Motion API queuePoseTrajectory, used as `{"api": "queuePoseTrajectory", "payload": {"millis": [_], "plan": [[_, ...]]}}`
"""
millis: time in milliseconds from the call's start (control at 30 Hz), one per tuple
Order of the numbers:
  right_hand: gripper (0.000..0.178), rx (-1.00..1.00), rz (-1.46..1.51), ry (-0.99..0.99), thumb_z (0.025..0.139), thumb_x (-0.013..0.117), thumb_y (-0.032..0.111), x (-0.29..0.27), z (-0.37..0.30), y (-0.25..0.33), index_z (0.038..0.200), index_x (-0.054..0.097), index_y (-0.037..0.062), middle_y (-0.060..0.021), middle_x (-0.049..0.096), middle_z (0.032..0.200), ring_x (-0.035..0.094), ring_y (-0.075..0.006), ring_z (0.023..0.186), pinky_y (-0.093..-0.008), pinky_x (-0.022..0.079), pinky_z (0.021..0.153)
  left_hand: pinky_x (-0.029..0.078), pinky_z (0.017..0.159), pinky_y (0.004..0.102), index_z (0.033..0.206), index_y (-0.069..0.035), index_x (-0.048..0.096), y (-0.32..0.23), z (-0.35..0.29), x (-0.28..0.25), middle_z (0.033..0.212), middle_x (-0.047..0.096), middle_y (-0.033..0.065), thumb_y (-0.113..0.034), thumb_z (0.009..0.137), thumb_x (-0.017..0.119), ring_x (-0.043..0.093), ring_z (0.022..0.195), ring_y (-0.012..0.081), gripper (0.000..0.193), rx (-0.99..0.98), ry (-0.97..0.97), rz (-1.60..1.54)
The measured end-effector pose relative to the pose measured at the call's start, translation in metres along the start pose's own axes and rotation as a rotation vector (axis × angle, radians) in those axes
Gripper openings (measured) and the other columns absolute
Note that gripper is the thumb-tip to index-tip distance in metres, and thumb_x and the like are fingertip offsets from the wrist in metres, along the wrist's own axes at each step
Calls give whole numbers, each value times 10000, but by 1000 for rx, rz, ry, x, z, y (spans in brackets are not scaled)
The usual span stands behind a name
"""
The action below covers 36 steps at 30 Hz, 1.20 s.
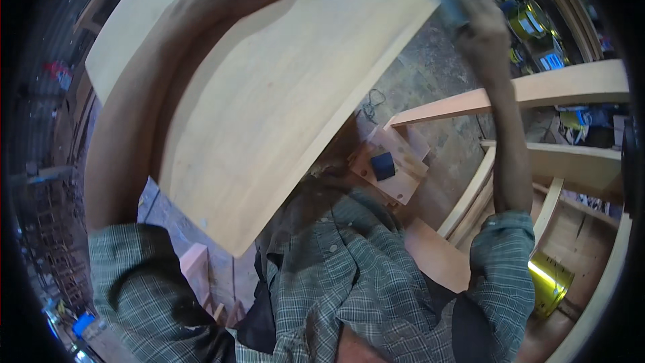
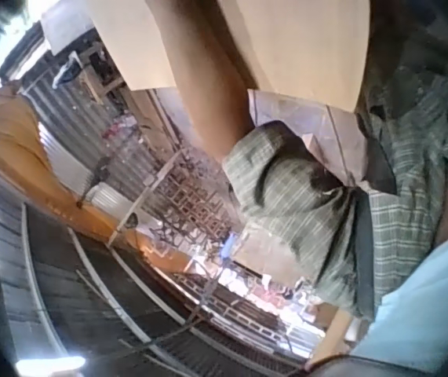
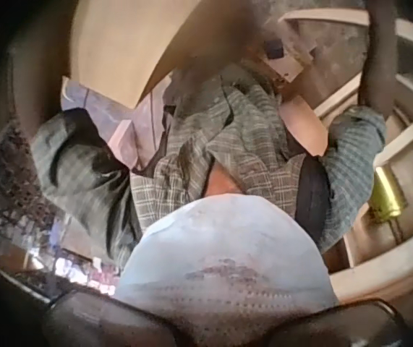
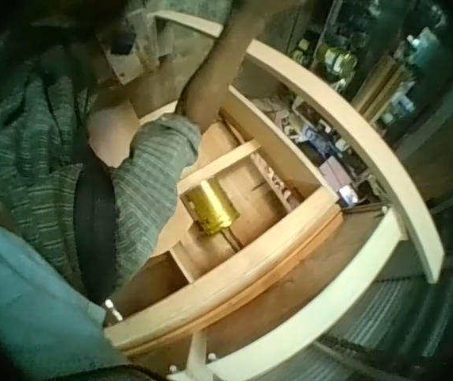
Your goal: The person sands the surface of a wooden board using a sanding block. They hold the board with one hand and rub the sanding block back and forth across the wood with the other hand, covering the entire surface area.
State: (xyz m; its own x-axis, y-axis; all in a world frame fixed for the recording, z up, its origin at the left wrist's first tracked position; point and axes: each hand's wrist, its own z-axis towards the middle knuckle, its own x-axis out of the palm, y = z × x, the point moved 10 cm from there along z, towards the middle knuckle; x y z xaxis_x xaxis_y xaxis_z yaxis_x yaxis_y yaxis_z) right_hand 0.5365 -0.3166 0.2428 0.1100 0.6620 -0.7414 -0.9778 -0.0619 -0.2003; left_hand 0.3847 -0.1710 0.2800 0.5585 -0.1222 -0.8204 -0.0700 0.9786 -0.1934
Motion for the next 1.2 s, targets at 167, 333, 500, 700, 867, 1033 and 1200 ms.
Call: {"api": "queuePoseTrajectory", "payload": {"millis": [167,333,500,700,867,1033,1200], "plan": [[512,-150,386,-7,759,532,-34,-3,-22,119,1261,585,49,-166,615,1243,583,-346,1170,-474,448,1022,469,904,419,1015,-20,672,8,-13,-6,1030,633,191,-198,915,514,587,1008,340,258,-21,5,49],[497,-110,161,16,697,558,-26,12,-6,15,1185,612,54,-155,635,1115,606,-367,996,-444,497,867,467,906,419,1018,-39,675,9,-10,3,1006,642,187,-211,917,494,586,1018,338,269,-3,-16,56],[393,-299,335,21,663,621,37,-18,3,138,1054,655,57,-133,661,964,623,-329,820,-416,508,736,464,910,420,993,-42,679,13,-14,6,1012,646,182,-200,907,492,584,1031,334,259,-67,15,81],[584,-86,115,182,650,561,-92,4,-11,57,1211,613,60,-130,634,1202,614,-319,1026,-443,493,894,482,874,398,897,-32,669,-4,-14,1,984,654,155,-154,864,522,599,974,308,194,121,-14,192],[480,-324,346,269,684,619,31,-24,-10,173,1164,622,32,-160,623,1175,611,-296,1001,-421,498,882,507,804,362,773,-20,621,-19,-35,10,905,662,116,-120,779,566,618,860,279,114,577,-97,598],[414,-358,523,364,731,692,145,-32,-16,199,1122,633,22,-144,605,1136,605,-248,985,-394,516,820,501,772,399,792,-21,633,-22,-32,7,869,651,126,-122,773,582,614,838,299,114,618,-157,481],[468,-223,600,188,687,676,156,-46,3,184,1148,636,84,-95,626,1125,602,-264,1014,-441,481,872,470,860,456,923,-29,667,12,-4,21,949,639,191,-163,889,556,583,958,388,177,-4,14,48]]}}
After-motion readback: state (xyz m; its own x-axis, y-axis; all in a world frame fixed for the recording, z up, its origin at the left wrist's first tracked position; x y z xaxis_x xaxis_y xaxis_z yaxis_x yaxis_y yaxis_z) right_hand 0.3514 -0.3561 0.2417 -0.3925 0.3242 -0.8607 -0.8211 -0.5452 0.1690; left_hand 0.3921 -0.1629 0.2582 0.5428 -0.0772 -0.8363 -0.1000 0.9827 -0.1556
